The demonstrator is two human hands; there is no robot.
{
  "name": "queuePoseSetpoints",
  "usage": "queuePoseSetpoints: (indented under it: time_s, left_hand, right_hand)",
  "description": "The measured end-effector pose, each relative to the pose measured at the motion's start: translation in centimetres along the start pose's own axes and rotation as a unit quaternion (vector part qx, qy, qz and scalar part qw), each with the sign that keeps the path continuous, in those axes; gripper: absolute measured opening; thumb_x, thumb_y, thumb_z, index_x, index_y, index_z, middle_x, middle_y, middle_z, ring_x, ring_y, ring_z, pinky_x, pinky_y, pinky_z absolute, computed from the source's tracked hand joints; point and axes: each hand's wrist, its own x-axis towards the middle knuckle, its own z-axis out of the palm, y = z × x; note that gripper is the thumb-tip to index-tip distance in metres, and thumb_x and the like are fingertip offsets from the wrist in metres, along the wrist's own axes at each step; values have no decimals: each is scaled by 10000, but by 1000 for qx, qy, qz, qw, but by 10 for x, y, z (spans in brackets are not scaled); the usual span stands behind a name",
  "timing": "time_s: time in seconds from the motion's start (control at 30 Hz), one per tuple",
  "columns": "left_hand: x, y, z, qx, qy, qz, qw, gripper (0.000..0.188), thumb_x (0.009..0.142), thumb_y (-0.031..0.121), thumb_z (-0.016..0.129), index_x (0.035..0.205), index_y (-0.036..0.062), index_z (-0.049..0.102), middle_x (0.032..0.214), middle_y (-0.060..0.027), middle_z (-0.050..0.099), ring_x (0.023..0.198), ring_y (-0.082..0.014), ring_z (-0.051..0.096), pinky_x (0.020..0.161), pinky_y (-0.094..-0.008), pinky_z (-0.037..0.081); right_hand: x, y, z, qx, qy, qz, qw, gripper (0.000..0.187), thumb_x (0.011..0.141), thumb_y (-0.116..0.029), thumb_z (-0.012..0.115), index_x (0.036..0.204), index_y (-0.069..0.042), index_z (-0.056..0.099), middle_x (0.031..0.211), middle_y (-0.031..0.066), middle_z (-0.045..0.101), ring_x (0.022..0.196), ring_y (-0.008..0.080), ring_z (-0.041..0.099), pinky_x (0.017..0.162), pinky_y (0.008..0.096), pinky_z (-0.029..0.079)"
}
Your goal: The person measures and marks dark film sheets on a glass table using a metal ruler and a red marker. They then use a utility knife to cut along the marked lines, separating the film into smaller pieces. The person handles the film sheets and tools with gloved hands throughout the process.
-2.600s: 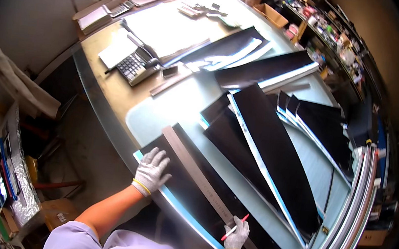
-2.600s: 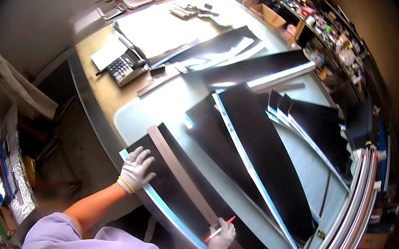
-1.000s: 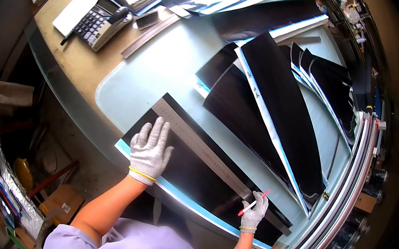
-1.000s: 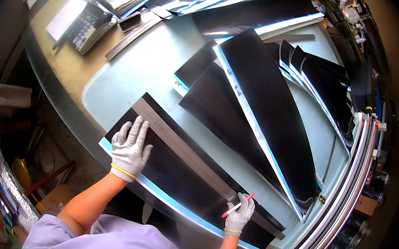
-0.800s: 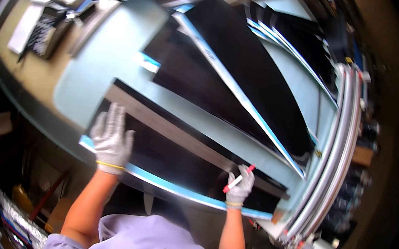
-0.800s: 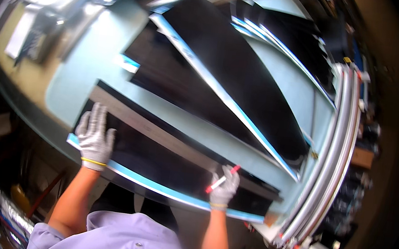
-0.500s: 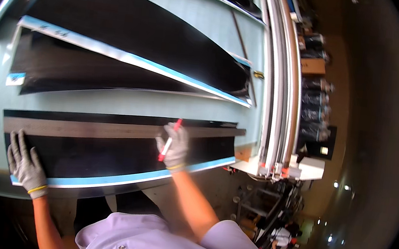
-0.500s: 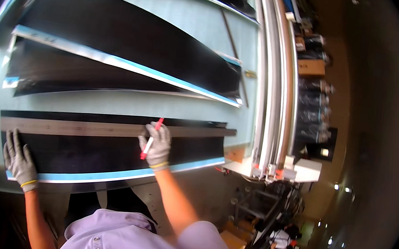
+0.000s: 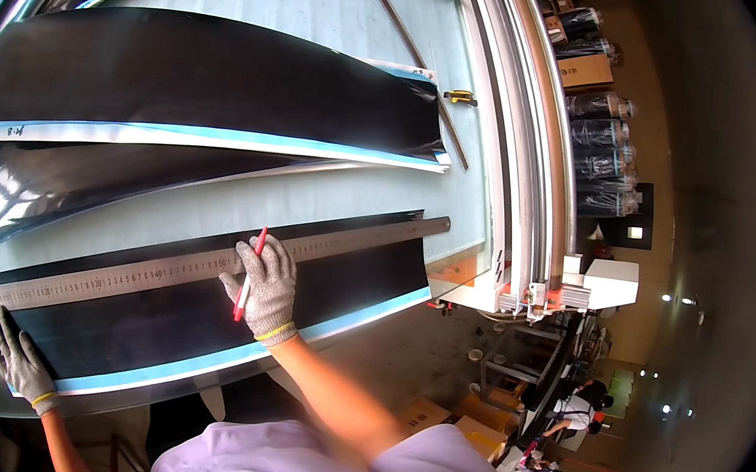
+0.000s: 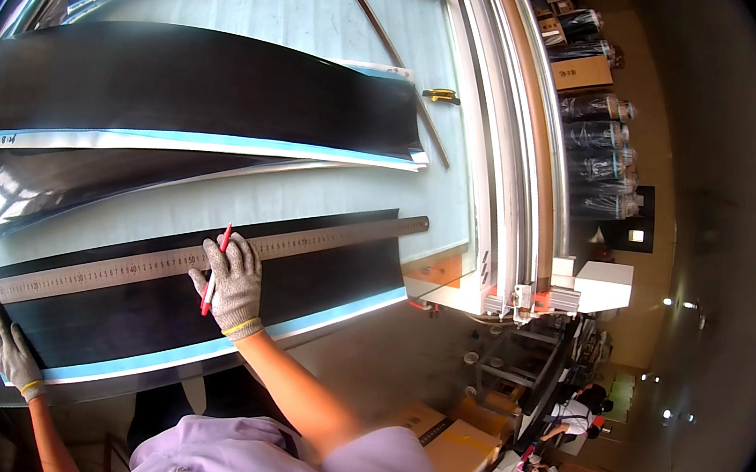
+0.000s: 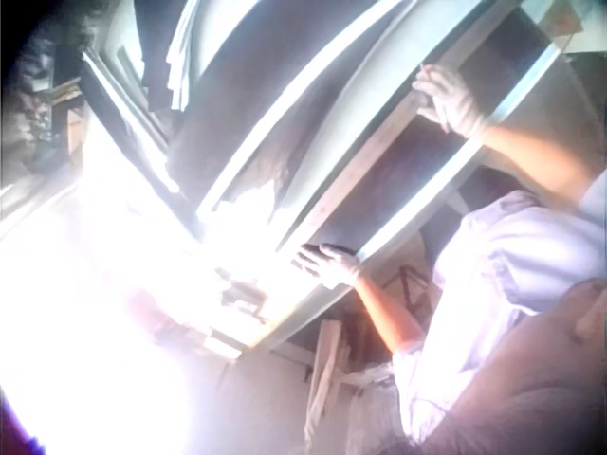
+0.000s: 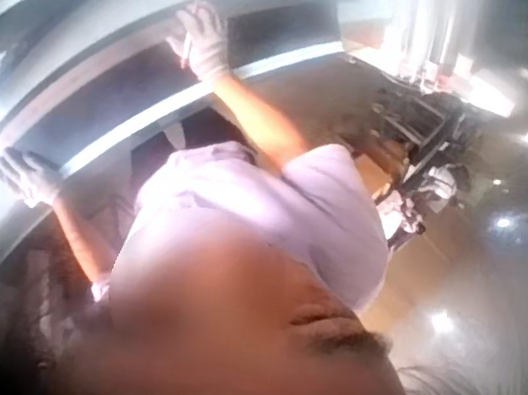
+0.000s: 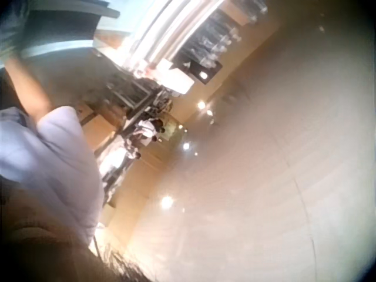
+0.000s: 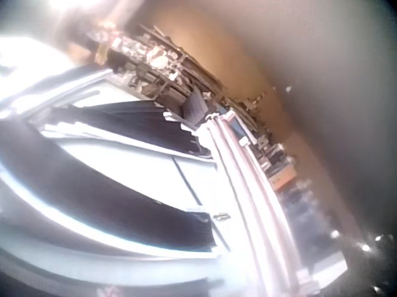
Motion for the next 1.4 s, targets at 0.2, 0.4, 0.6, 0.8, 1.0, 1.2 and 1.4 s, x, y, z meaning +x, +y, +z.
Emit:
queuePoseSetpoints:
  time_s: [0.2,0.4,0.6,0.8,1.0,1.2,1.4]
  left_hand:
    - [1,6,-9,-21,-15,-25,999,544,1115,298,401,1647,184,422,1705,-69,398,1513,-302,429,1279,-423,281]
    - [7,24,-29,-100,-10,-80,992,604,1018,183,555,1617,195,477,1691,-57,426,1454,-365,462,1274,-436,294]
    - [10,31,-47,-96,-51,-115,987,619,994,213,613,1603,241,504,1694,-41,426,1458,-404,431,1241,-476,324]
    - [14,23,-57,-163,-70,-117,977,693,924,278,732,1582,213,526,1666,-103,450,1391,-413,488,1198,-491,342]
    - [11,0,-51,-263,-60,-71,960,773,833,299,811,1552,175,554,1622,-156,464,1461,-430,420,1192,-554,327]
    - [7,-7,-47,-312,-67,-93,943,765,816,366,824,1526,206,587,1623,-122,465,1462,-397,422,1180,-531,339]
    - [3,-7,-41,-351,-91,-99,927,725,849,413,805,1520,245,590,1636,-108,459,1498,-366,387,1206,-511,303]
  right_hand:
    - [4,1,0,7,-13,0,1000,574,858,-380,823,1327,-99,647,1258,164,596,1291,407,553,1099,547,458]
    - [9,-5,-3,-6,-13,-9,1000,599,822,-367,861,1319,-100,660,1253,153,633,1284,391,570,1076,542,469]
    - [7,-7,4,-11,4,-14,1000,603,730,-218,909,1275,-89,686,1250,137,677,1258,376,611,1080,514,472]
    - [3,-47,27,-8,31,-53,998,594,716,-185,910,1258,-77,690,1250,150,696,1224,392,626,1074,523,470]
    - [30,-221,85,122,-66,-169,976,451,800,-115,879,1212,-58,705,1227,167,715,1174,393,662,1056,480,508]
    - [29,-261,116,134,-61,-207,967,356,804,-102,828,1142,-44,729,1097,170,726,1063,389,676,981,498,514]
    - [27,-263,115,113,-81,-203,969,376,819,-63,786,1182,-29,696,1110,168,712,1072,383,652,991,506,489]
